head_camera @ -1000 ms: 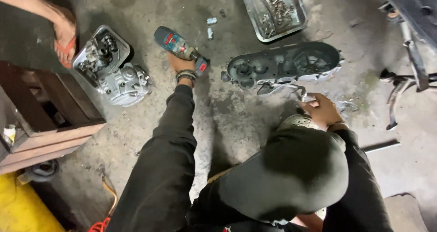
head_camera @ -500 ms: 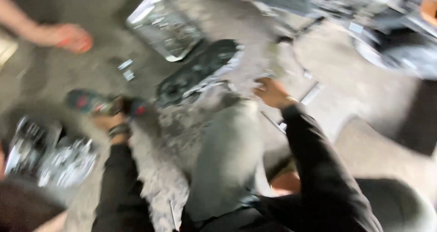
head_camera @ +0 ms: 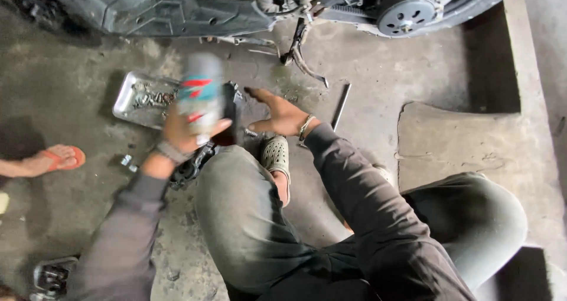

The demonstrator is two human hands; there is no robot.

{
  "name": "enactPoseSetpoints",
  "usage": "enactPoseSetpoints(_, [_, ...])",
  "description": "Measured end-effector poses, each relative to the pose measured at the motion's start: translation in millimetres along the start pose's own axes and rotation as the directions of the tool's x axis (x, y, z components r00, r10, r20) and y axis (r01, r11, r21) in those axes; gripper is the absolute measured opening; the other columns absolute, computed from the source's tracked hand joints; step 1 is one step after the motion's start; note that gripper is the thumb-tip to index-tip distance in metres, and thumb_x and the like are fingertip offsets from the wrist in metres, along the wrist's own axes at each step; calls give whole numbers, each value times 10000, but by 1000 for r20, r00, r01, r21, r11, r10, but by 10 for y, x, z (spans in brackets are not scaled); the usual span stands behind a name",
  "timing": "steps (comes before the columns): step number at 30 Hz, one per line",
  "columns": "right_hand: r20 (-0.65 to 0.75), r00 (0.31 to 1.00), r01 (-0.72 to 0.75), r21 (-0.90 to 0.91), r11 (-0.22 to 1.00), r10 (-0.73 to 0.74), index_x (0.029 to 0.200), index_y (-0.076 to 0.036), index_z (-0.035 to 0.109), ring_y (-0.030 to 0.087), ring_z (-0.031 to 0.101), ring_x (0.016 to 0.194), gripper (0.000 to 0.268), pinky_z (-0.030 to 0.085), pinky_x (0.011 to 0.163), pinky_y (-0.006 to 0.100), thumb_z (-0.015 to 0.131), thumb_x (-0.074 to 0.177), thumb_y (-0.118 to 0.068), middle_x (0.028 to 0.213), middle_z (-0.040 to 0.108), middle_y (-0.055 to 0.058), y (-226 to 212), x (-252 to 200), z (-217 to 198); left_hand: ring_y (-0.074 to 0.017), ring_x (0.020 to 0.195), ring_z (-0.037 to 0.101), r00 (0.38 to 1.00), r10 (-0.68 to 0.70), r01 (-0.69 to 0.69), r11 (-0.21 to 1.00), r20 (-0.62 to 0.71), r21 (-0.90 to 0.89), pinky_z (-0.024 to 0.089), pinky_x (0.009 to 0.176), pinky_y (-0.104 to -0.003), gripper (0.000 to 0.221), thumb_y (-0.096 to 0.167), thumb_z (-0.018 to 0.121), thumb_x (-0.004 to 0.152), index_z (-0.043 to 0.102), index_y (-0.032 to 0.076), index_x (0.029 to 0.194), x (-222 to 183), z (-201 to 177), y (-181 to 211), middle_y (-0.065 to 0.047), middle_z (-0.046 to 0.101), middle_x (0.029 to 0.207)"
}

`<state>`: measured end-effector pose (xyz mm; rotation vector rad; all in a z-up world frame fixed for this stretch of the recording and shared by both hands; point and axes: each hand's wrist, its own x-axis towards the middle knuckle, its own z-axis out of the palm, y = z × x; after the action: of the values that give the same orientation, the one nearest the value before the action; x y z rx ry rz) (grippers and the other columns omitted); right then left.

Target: Using an electric impact wrench to disassemble or assemble parts of a scooter's CVT transmission system while sitting on the floor.

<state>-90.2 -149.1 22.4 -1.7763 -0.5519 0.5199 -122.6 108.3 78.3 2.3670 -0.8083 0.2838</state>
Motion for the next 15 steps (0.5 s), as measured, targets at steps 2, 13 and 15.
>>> enactPoseSetpoints(2, [-97,993,75,7,997,-74,1476,-42,444,462,455,1382,867,374,1165,585,860,747,-258,1437,532,261,181,-127,-134,-284,852,683,997,31,-22,994,76,-110,538,791,-405,439,282,829,759,667,41,1088,442,474,63,-112,717,1029])
enactPoseSetpoints(13, [-743,621,-90,251,964,251,1185,-82,711,238,658,1168,518,513,1068,408,879,704,-173,1152,732,126,2224,-1103,-1078,-285,1194,614,866,223,-42,925,448,-379,481,1080,-391,935,513,961,592,565,192,1376,1714,3365,458,-51,568,1209])
enactPoseSetpoints(15, [-875,337,-156,311,937,347,1104,-96,745,196,683,1112,456,525,1051,387,919,695,-195,1082,754,97,2577,-1289,-1057,-205,1218,597,867,132,-58,984,481,-166,512,1063,-375,936,599,898,664,472,328,1452,1776,3626,521,54,503,1246])
